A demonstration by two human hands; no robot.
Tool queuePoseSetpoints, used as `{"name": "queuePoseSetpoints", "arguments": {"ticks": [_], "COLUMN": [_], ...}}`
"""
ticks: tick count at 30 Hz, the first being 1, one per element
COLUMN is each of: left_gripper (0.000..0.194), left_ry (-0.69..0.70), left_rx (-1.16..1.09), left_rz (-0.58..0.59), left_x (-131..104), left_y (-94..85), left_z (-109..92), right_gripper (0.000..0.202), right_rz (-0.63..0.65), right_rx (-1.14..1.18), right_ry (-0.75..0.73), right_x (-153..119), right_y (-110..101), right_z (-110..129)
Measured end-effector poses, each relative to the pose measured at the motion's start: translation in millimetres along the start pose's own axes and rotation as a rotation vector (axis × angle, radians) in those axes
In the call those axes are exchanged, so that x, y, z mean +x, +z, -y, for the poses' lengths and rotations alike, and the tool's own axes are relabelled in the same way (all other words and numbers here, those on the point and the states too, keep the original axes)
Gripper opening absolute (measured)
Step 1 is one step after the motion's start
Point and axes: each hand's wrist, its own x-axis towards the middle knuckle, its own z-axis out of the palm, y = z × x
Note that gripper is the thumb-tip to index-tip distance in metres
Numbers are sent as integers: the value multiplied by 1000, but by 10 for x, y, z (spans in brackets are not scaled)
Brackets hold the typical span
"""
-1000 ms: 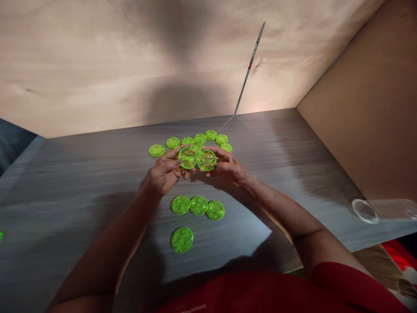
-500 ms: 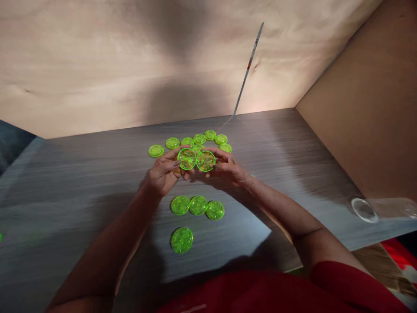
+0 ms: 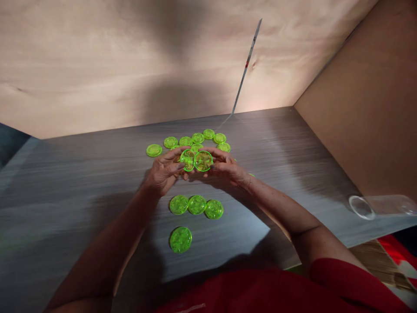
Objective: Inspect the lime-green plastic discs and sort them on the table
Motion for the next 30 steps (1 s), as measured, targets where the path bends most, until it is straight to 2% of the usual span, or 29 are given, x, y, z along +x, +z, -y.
{"name": "queuePoseSetpoints", "arguments": {"ticks": [12,30], "left_gripper": [50,51], "left_ry": [35,-37], "left_rx": [43,31], "left_rz": [-43,-37], "left_x": [15,21], "left_y": [16,-35], "left_z": [45,46], "right_gripper": [59,61], "right_rz": [-31,-3], "right_rx": [-36,-135], "right_ry": [17,-6], "right_x": [-12,14], "right_y": [46,1], "right_z": [39,48]}}
